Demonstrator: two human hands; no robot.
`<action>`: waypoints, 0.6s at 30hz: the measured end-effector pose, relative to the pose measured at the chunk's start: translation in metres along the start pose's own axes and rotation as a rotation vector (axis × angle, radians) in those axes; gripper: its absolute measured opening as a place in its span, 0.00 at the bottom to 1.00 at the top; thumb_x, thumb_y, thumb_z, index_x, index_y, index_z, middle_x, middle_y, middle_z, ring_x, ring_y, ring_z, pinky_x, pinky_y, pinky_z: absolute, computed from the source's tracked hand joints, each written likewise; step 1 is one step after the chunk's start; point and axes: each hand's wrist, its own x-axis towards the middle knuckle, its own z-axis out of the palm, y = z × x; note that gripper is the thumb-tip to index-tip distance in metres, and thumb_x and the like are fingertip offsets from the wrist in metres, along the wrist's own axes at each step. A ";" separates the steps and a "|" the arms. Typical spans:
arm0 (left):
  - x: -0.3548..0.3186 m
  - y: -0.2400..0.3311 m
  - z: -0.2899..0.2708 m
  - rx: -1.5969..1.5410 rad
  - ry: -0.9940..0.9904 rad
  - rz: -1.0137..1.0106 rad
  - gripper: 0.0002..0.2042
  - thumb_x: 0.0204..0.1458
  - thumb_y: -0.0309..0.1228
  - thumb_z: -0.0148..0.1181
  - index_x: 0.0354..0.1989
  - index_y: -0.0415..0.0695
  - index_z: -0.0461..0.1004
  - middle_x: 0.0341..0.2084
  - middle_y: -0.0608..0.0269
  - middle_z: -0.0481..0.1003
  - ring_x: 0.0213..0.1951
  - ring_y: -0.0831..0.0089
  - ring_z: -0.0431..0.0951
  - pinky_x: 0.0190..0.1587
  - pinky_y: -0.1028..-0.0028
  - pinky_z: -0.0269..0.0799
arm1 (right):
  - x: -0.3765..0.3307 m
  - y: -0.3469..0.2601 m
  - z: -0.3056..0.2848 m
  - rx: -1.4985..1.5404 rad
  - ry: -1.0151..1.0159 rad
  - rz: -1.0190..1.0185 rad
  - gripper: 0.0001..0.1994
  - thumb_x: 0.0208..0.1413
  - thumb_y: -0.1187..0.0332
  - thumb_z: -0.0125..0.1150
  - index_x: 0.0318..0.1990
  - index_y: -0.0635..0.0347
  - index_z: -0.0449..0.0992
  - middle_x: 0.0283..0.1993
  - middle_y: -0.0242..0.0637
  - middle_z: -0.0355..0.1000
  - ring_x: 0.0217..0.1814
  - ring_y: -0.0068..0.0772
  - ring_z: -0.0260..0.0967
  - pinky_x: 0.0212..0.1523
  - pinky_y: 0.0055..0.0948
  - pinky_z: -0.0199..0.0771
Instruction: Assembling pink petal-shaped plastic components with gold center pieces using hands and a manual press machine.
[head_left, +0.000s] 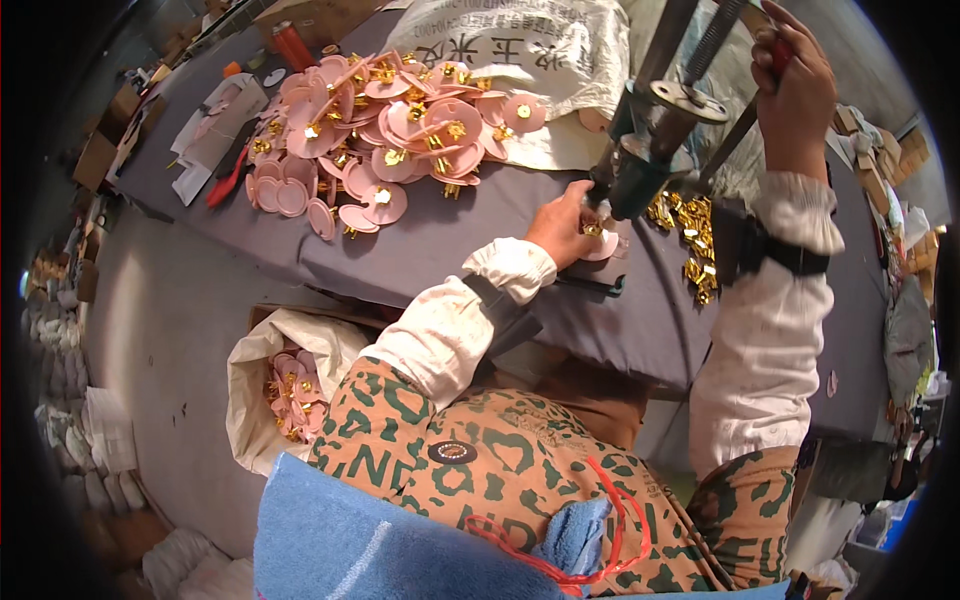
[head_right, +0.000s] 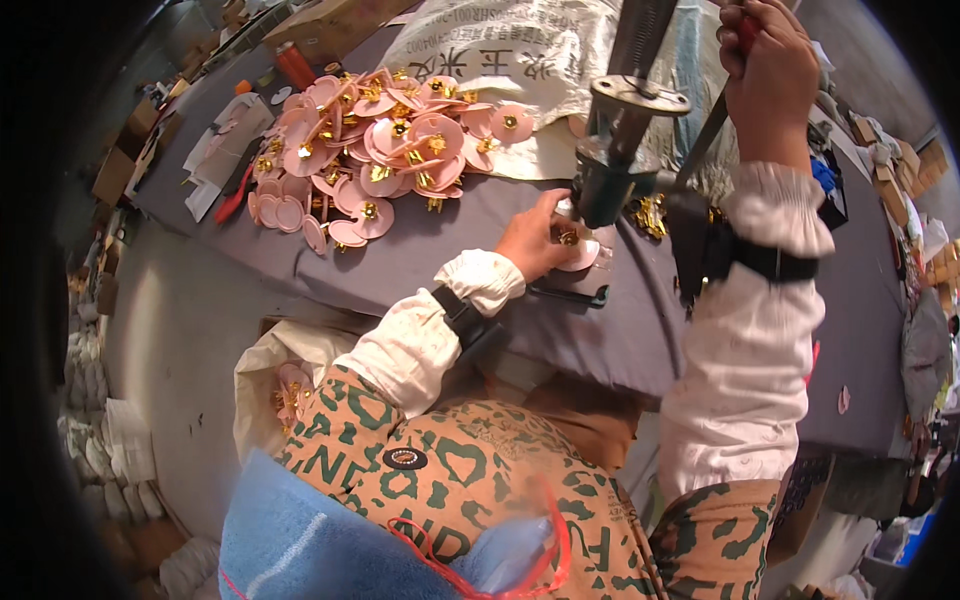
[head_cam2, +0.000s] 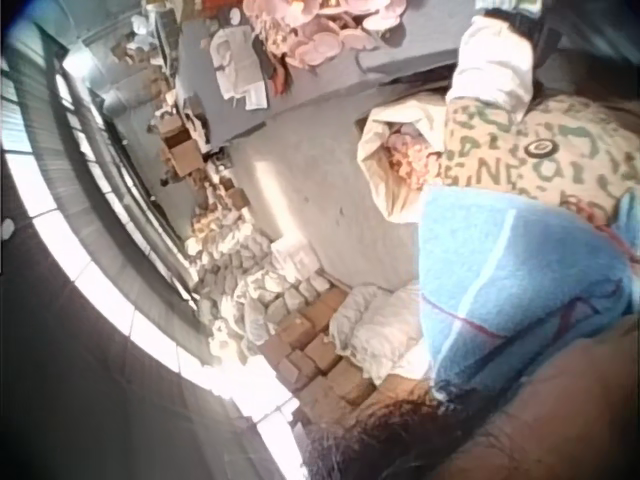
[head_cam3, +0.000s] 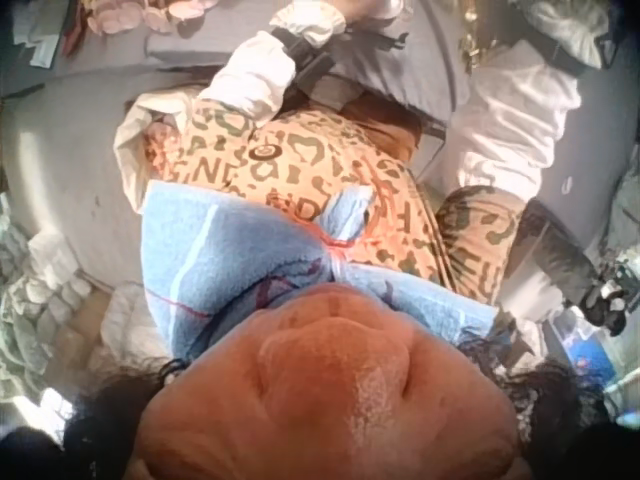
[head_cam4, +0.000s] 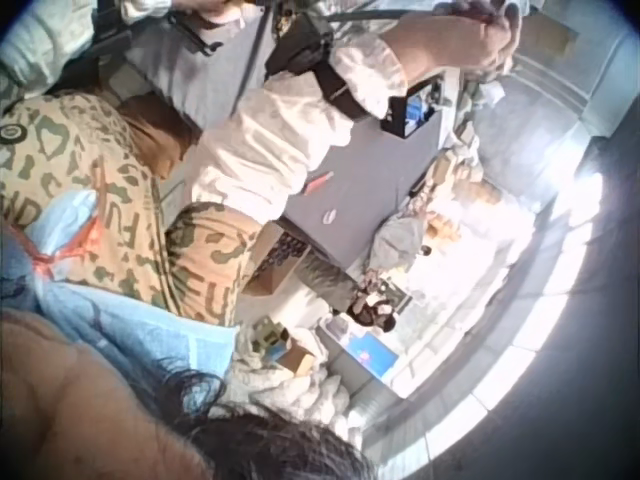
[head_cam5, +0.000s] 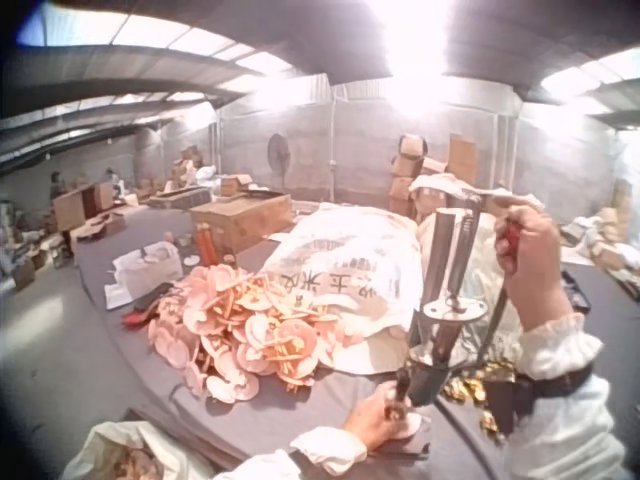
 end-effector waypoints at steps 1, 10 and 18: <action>-0.003 -0.002 -0.008 -0.037 0.002 -0.025 0.37 0.38 0.29 0.69 0.60 0.42 0.59 0.36 0.52 0.79 0.41 0.54 0.78 0.46 0.64 0.73 | 0.007 0.005 0.005 -0.098 0.131 0.013 0.10 0.60 0.70 0.49 0.44 0.64 0.73 0.25 0.32 0.68 0.19 0.17 0.60 0.15 0.14 0.54; -0.009 -0.048 -0.151 0.533 0.444 0.195 0.13 0.45 0.32 0.66 0.40 0.43 0.76 0.36 0.57 0.76 0.41 0.60 0.74 0.46 0.64 0.70 | 0.023 0.033 -0.010 -0.102 0.126 -0.007 0.12 0.62 0.71 0.49 0.49 0.67 0.72 0.30 0.36 0.71 0.21 0.19 0.61 0.15 0.13 0.53; 0.001 -0.040 -0.163 0.223 0.559 0.056 0.14 0.52 0.25 0.59 0.48 0.50 0.74 0.34 0.60 0.78 0.35 0.72 0.78 0.38 0.74 0.74 | 0.012 0.028 0.020 -0.130 0.244 0.010 0.08 0.60 0.68 0.49 0.38 0.59 0.74 0.18 0.28 0.66 0.12 0.15 0.57 0.09 0.15 0.50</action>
